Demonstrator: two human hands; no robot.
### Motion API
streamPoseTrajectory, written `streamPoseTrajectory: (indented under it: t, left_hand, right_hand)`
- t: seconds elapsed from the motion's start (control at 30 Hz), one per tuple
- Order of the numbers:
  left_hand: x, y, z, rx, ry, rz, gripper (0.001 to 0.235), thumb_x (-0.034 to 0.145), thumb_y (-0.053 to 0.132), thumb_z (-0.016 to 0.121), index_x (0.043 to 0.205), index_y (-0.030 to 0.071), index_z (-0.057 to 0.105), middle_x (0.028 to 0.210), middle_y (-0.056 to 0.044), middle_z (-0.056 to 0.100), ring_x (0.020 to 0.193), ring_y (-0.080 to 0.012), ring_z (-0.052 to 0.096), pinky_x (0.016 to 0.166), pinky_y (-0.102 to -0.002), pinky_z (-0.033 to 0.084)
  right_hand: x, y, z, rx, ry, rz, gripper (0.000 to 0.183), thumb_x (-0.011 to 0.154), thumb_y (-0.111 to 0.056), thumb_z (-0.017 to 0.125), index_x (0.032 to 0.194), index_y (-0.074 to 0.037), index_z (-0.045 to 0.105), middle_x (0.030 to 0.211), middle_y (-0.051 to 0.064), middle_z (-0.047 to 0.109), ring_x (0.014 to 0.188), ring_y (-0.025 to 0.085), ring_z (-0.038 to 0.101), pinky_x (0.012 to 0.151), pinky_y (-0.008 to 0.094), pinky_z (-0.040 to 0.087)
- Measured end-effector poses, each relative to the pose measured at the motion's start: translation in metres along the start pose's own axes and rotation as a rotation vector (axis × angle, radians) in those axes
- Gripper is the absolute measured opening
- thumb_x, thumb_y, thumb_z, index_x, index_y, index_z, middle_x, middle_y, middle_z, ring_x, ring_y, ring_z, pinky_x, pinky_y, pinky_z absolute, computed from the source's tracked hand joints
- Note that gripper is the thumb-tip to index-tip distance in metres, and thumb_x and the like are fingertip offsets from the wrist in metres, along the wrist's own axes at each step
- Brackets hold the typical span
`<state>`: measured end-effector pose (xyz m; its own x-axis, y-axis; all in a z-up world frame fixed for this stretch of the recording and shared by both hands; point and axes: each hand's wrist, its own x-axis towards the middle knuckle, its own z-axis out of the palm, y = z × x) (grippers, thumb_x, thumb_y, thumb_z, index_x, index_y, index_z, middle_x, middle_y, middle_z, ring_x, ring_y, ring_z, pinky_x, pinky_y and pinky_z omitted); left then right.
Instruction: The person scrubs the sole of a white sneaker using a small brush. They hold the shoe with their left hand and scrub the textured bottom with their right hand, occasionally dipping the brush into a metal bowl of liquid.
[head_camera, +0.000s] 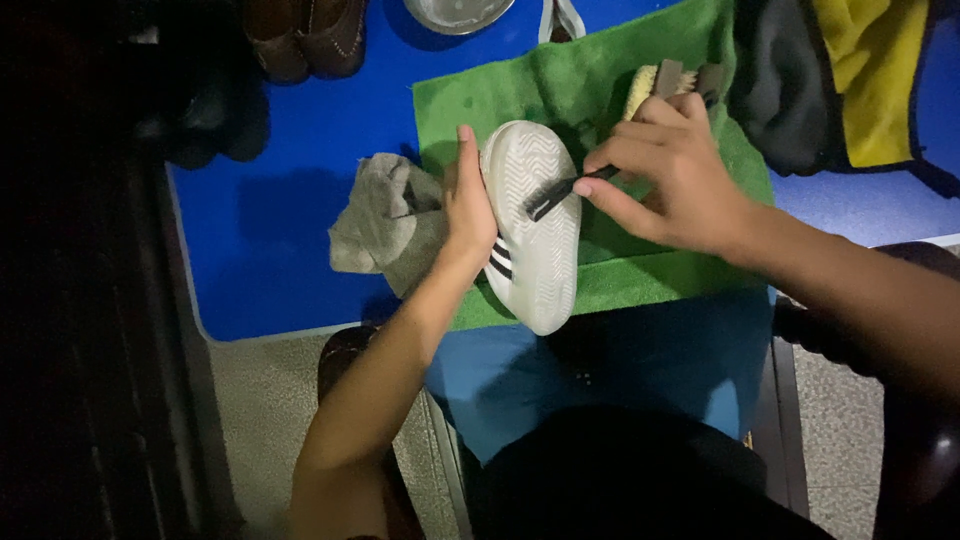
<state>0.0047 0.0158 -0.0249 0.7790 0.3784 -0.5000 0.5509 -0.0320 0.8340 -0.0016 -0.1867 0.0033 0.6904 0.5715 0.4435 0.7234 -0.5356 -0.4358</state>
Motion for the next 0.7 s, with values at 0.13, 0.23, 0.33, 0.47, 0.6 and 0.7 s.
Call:
streamPoseTrajectory:
  t: [0.13, 0.23, 0.33, 0.47, 0.6, 0.7]
  left_hand:
    - [0.005, -0.004, 0.002, 0.034, -0.004, -0.025, 0.087, 0.07, 0.067, 0.028, 0.128, 0.007, 0.053, 0.133, -0.016, 0.053, 0.125, -0.0245, 0.046, 0.104, -0.034, 0.03]
    - [0.012, -0.008, 0.007, 0.046, -0.048, -0.071, 0.095, 0.065, 0.071, 0.027, 0.132, 0.007, 0.049, 0.133, -0.015, 0.051, 0.126, -0.0256, 0.045, 0.104, -0.036, 0.029]
    - [0.019, -0.018, 0.006, -0.073, -0.182, 0.136, 0.087, 0.078, 0.063, 0.03, 0.138, 0.0, 0.036, 0.149, -0.015, 0.03, 0.139, -0.0226, 0.025, 0.113, -0.033, 0.018]
    - [0.021, -0.016, 0.008, -0.06, -0.116, 0.066, 0.09, 0.072, 0.066, 0.03, 0.135, 0.003, 0.042, 0.144, -0.015, 0.039, 0.135, -0.0225, 0.034, 0.109, -0.033, 0.025]
    - [0.012, -0.009, 0.007, -0.013, -0.096, -0.004, 0.091, 0.068, 0.069, 0.031, 0.132, 0.006, 0.048, 0.137, -0.015, 0.048, 0.128, -0.0233, 0.042, 0.105, -0.034, 0.03]
    - [0.021, -0.018, 0.009, 0.046, -0.118, 0.105, 0.084, 0.075, 0.065, 0.027, 0.124, 0.002, 0.055, 0.13, -0.02, 0.054, 0.122, -0.0264, 0.048, 0.102, -0.034, 0.033]
  right_hand:
    - [-0.002, 0.013, 0.0, -0.073, -0.028, 0.015, 0.022, 0.095, -0.036, 0.063, 0.089, -0.015, 0.067, 0.077, -0.002, 0.059, 0.083, 0.025, 0.046, 0.079, 0.041, 0.024]
    - [0.005, -0.002, 0.001, -0.061, 0.053, -0.051, 0.021, 0.092, -0.034, 0.064, 0.082, -0.015, 0.068, 0.078, 0.001, 0.063, 0.077, 0.026, 0.053, 0.08, 0.046, 0.027]
    - [0.008, -0.006, 0.003, -0.089, 0.015, -0.173, 0.026, 0.095, -0.034, 0.057, 0.08, -0.014, 0.064, 0.066, 0.0, 0.047, 0.069, 0.025, 0.041, 0.069, 0.041, 0.025]
    - [0.009, -0.003, 0.006, -0.179, 0.047, -0.115, 0.027, 0.095, -0.039, 0.064, 0.082, -0.016, 0.068, 0.068, -0.004, 0.051, 0.074, 0.024, 0.043, 0.072, 0.041, 0.025]
    - [0.009, 0.01, 0.001, -0.134, -0.013, -0.082, 0.024, 0.094, -0.041, 0.062, 0.085, -0.02, 0.07, 0.07, -0.003, 0.054, 0.075, 0.024, 0.044, 0.075, 0.042, 0.025]
    - [0.005, 0.011, 0.0, -0.169, -0.012, -0.045, 0.026, 0.094, -0.042, 0.062, 0.086, -0.02, 0.071, 0.073, -0.003, 0.057, 0.079, 0.025, 0.045, 0.074, 0.043, 0.023]
